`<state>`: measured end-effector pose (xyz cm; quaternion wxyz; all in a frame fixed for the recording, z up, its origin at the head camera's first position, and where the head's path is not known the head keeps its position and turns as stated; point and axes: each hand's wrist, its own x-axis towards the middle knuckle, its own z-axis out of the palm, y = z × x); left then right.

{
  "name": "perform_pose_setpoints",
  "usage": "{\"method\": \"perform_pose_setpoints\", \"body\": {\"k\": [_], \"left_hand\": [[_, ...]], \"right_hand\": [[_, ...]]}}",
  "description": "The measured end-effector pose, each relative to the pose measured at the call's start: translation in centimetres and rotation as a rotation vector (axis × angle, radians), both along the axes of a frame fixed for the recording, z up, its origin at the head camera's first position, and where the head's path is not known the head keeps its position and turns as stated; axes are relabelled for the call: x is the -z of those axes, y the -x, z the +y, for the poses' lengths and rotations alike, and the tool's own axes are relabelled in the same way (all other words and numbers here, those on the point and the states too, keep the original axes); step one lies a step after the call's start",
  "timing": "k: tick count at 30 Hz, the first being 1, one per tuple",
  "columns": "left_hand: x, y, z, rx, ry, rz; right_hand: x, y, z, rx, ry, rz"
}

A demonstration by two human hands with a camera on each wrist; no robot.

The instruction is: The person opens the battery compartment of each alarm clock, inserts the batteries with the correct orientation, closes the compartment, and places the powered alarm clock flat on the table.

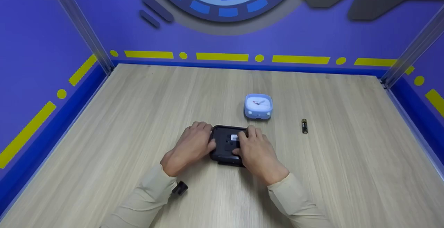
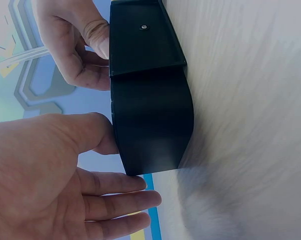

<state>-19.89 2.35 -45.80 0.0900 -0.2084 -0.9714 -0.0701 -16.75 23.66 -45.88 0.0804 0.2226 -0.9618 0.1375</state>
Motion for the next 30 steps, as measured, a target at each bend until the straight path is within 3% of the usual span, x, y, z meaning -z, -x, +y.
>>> {"method": "perform_pose_setpoints", "body": {"k": [8, 20, 30], "left_hand": [[0.02, 0.02, 0.03, 0.005, -0.008, -0.002], [0.24, -0.02, -0.07, 0.013, -0.004, 0.007], [0.28, 0.09, 0.03, 0.002, 0.001, 0.003]], "right_hand": [[0.0, 0.05, 0.2, 0.009, 0.035, -0.014], [0.27, 0.19, 0.05, -0.025, 0.074, 0.065], [0.15, 0.32, 0.4, -0.032, 0.091, 0.041]]}}
